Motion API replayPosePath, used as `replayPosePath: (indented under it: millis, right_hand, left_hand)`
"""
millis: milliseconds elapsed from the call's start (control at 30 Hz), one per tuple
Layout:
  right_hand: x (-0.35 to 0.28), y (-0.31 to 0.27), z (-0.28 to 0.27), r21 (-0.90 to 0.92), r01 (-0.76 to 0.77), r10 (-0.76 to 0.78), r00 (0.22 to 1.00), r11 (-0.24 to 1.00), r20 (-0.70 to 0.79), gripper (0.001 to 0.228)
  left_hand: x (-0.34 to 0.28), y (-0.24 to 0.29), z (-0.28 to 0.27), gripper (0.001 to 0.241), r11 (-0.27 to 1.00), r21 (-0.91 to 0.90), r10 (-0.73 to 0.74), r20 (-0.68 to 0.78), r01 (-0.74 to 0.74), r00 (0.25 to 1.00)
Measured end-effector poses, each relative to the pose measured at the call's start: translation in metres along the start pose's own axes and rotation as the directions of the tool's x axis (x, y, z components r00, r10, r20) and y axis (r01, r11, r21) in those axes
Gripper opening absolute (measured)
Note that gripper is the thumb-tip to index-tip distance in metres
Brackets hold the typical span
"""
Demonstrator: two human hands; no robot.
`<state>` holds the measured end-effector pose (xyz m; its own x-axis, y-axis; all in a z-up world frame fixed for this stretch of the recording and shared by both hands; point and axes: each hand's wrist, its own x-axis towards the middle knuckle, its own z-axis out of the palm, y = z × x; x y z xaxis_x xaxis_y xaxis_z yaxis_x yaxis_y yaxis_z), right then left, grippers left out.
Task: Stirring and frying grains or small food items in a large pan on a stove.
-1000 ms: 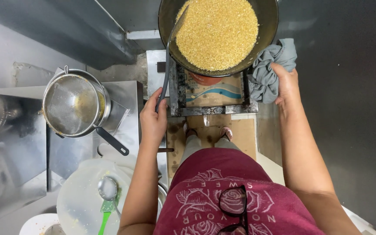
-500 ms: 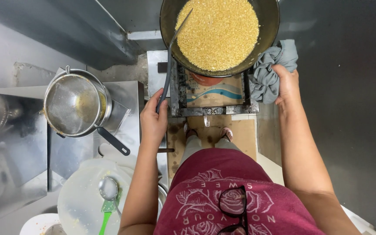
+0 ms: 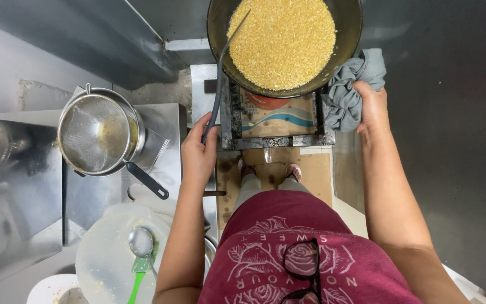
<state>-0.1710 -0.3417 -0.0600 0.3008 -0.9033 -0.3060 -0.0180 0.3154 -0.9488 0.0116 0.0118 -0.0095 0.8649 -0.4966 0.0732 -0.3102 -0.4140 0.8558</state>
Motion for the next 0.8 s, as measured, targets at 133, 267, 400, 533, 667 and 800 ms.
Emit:
replayPosePath:
  millis: [133,267,400,533,667,800]
  right_hand:
    - [-0.002,0.001,0.003,-0.004,-0.003,0.003,1.0,1.0,0.004,0.067]
    - [-0.001,0.002,0.002,-0.009,-0.009,0.009,1.0,1.0,0.0,0.066]
    - [-0.008,-0.004,0.005,-0.015,-0.009,0.009,1.0,1.0,-0.009,0.065]
    - [-0.003,-0.003,0.007,-0.006,-0.009,0.009,1.0,1.0,-0.013,0.065]
    - [0.002,0.003,0.003,-0.006,-0.01,0.01,1.0,1.0,-0.011,0.065]
    - [-0.004,-0.002,0.004,0.006,-0.016,0.016,1.0,1.0,-0.007,0.067]
  left_hand:
    - [0.0,0.002,-0.001,0.034,1.0,0.008,0.003,-0.004,-0.003,1.0]
    - [0.0,-0.002,0.0,0.035,1.0,0.0,-0.009,0.012,0.009,1.0]
    - [0.0,-0.004,0.0,0.036,1.0,-0.001,-0.005,0.019,0.005,1.0]
    - [0.0,0.003,-0.001,0.038,1.0,-0.011,-0.001,0.013,0.002,1.0]
    - [0.003,-0.001,-0.002,0.036,0.999,0.033,0.01,0.027,-0.011,1.0]
    - [0.004,-0.004,-0.006,0.035,0.993,0.101,0.056,0.039,-0.06,0.998]
